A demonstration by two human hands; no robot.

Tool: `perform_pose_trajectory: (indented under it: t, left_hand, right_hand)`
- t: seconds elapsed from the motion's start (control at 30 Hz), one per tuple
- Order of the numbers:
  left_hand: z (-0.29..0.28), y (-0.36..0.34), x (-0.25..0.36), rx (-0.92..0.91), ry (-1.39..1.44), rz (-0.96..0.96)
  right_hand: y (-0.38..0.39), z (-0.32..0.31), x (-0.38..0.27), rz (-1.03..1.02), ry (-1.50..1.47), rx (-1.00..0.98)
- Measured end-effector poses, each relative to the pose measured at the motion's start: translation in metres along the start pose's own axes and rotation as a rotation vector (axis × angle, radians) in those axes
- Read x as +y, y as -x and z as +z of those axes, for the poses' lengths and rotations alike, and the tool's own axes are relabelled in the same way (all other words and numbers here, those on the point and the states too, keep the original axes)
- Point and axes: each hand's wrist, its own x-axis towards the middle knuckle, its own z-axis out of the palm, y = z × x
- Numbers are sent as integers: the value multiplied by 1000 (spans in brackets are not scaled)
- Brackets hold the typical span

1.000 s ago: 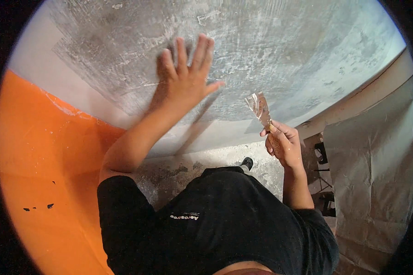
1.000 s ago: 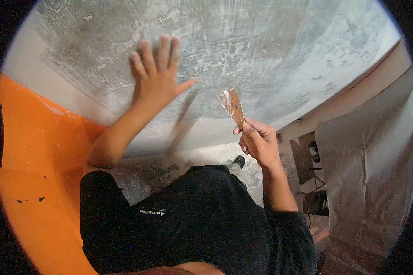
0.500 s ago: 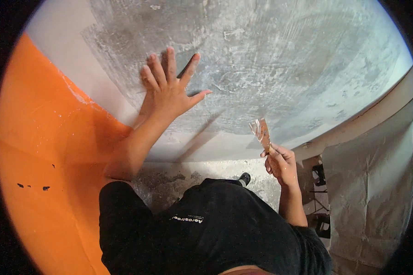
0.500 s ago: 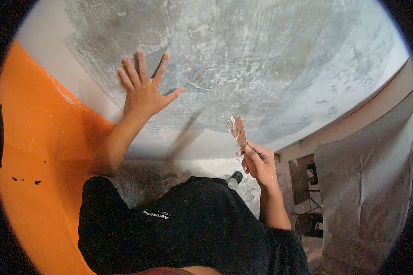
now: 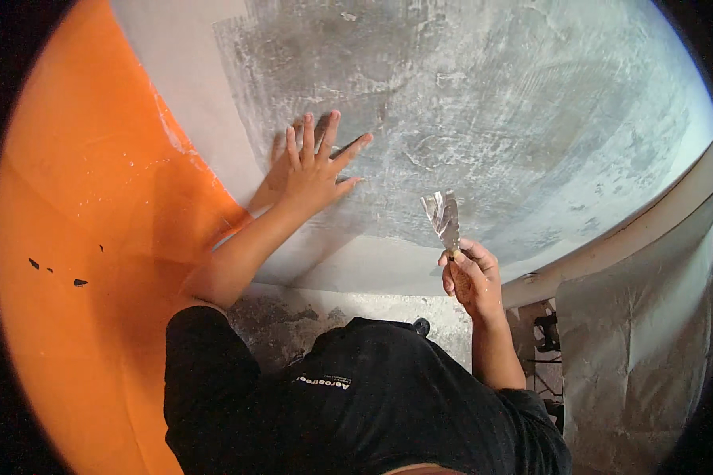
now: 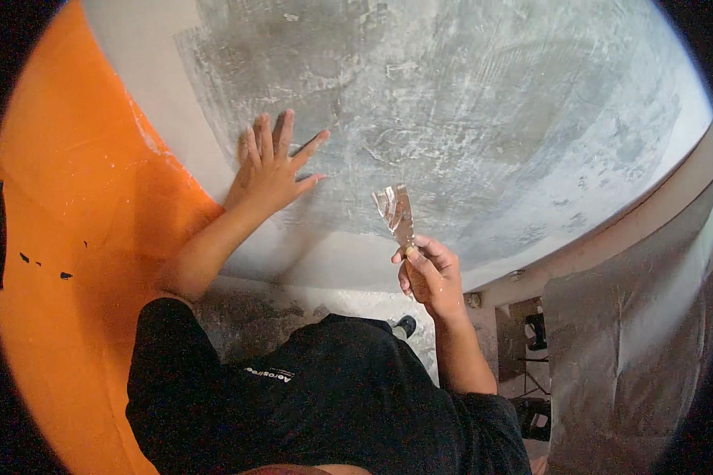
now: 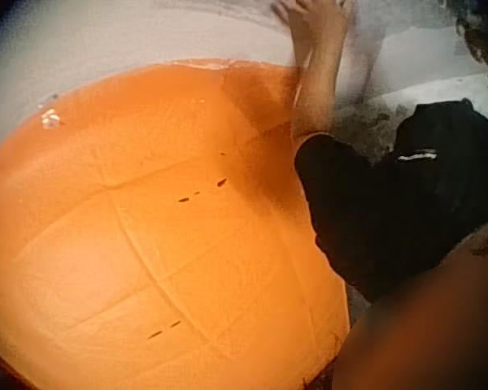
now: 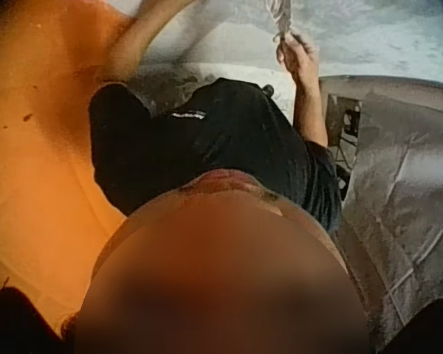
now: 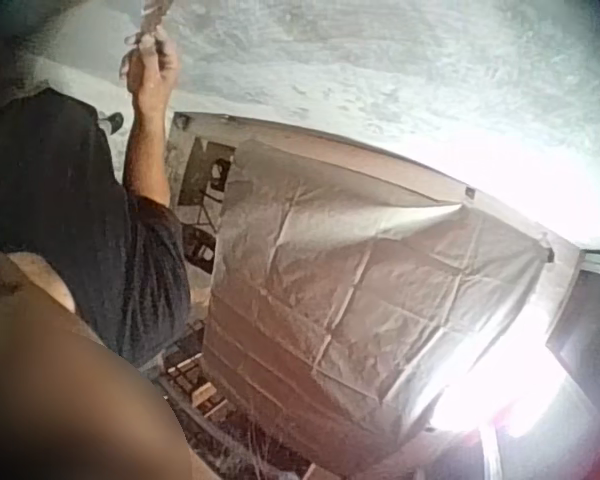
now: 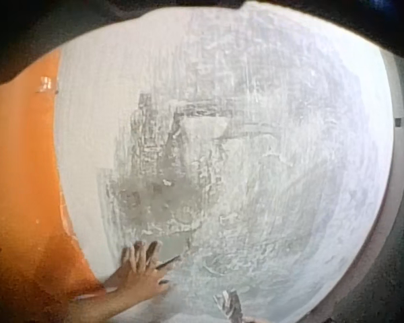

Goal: The person applies patching compound to a wall with a putty knife, smoothing the compound over the surface.

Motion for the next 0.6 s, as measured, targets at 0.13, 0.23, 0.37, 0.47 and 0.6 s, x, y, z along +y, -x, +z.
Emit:
perform_pose_trajectory:
  t: [0.13,0.23,0.37,0.47,0.6]
  left_hand:
    - [-37,-27,-18,-85,-97,-26]
    - [-47,-42,-5,31,1,-167]
    - [-28,-5,49,234,569,-203]
    - [-29,24,69,316,1040,-179]
    - [-62,22,82,156,2559,-606]
  right_hand:
    - [1,5,7,65,29,15]
    - [-2,5,15,67,17,39]
    - [-8,16,17,-11,-90,96]
    - [-9,25,14,-64,-102,105]
    - [-7,19,17,-82,-78,69]
